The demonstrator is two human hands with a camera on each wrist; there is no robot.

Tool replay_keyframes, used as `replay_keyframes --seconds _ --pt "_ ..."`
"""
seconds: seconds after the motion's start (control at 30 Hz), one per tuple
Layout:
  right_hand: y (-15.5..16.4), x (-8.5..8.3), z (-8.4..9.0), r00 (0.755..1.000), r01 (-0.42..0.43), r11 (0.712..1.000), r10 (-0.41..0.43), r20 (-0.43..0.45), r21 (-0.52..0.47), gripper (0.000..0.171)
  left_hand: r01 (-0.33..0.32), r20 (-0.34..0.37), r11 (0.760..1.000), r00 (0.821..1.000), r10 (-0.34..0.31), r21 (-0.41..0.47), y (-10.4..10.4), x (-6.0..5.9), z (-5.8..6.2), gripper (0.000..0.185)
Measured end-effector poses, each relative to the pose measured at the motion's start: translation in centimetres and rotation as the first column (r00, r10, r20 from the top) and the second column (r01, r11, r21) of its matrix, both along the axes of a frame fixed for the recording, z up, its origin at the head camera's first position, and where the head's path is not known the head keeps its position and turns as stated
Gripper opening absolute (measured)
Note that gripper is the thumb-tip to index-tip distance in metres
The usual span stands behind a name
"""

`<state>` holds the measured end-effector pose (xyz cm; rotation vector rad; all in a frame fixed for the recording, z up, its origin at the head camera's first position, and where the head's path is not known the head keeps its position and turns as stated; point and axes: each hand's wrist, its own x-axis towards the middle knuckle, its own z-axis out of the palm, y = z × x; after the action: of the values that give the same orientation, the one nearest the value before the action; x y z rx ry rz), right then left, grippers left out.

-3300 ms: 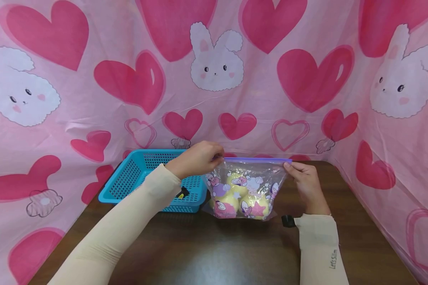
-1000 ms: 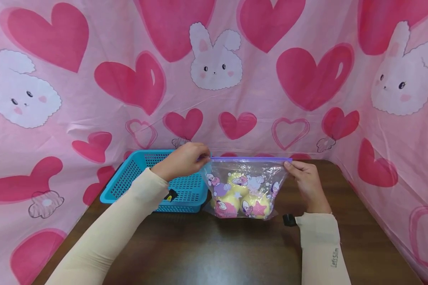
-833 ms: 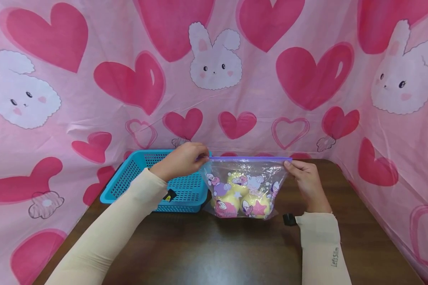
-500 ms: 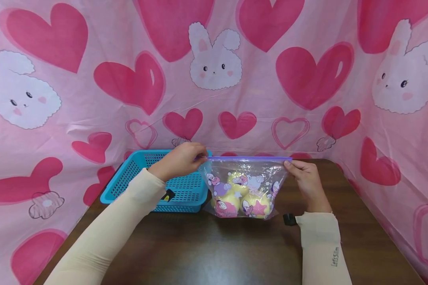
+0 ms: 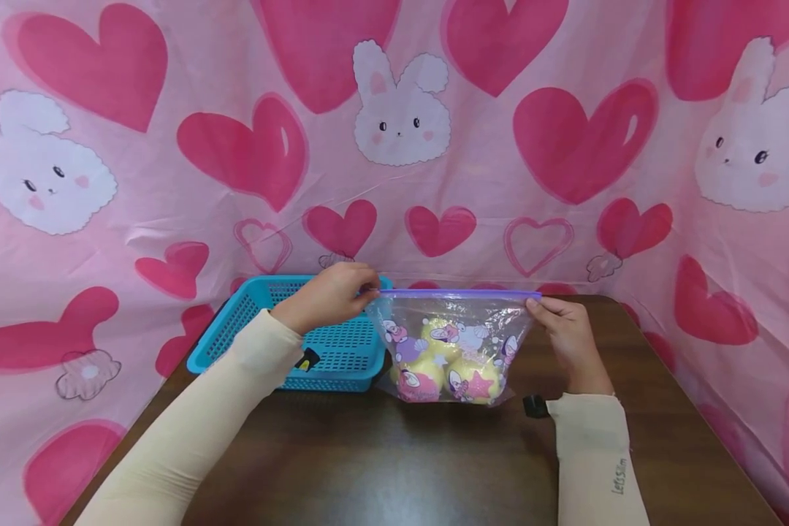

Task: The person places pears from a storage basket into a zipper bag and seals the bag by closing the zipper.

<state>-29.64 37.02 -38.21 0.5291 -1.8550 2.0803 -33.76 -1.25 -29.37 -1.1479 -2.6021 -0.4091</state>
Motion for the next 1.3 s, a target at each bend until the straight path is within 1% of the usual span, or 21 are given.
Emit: replay_keyframes --seconds 0.1,0.27,0.5,0.7,0.8,0.93,1.0,1.1,1.2,1.3 --pt "0.1 -0.1 -0.1 1.0 -0.004 1.0 0.003 -0.014 -0.025 0.02 0.01 -0.009 1.0 1.0 -0.01 0.0 0.1 -0.1 0.0 0.024" --pt "0.3 -0.4 -0.3 1.0 -0.004 1.0 0.004 -0.022 0.001 0.02 -0.001 -0.005 1.0 1.0 0.001 -0.001 0.1 -0.3 0.0 0.024" --pt "0.5 -0.9 -0.1 0.998 -0.041 0.999 0.041 -0.037 -0.004 0.021 -0.003 -0.018 1.0 1.0 0.003 -0.015 0.0 -0.4 0.0 0.023" --pt "0.7 -0.6 0.2 1.0 -0.013 0.999 0.014 -0.021 0.034 0.02 -0.008 0.002 0.999 1.0 0.008 -0.032 0.0 -0.3 0.0 0.025" --pt "0.9 -0.8 0.3 0.999 -0.029 0.999 0.03 -0.035 0.023 0.02 0.0 -0.001 1.0 1.0 0.0 -0.023 0.0 -0.4 -0.1 0.023" --pt "0.9 -1.0 0.5 0.997 -0.05 0.999 0.05 -0.059 0.007 0.021 0.016 0.029 0.999 0.999 -0.018 0.043 0.0 -0.7 -0.9 0.021" --pt "0.8 -1.2 0.5 0.997 -0.051 0.999 0.051 -0.061 -0.001 0.02 0.022 0.059 0.996 0.998 -0.027 0.081 -0.1 -0.9 -1.6 0.018" --pt "0.7 -1.3 0.4 0.997 -0.053 0.998 0.052 -0.048 -0.026 0.02 0.011 0.113 0.989 0.993 -0.027 0.146 -0.5 -0.9 -2.6 0.019" --pt "0.6 -1.3 0.2 0.998 -0.043 0.999 0.041 -0.043 -0.031 0.02 -0.007 0.15 0.976 0.988 -0.026 0.218 -0.9 -0.7 -3.3 0.022" --pt "0.6 -1.4 0.1 0.997 -0.045 0.998 0.043 -0.058 -0.033 0.02 -0.033 0.193 0.956 0.981 -0.025 0.291 -1.3 -0.7 -3.8 0.022"
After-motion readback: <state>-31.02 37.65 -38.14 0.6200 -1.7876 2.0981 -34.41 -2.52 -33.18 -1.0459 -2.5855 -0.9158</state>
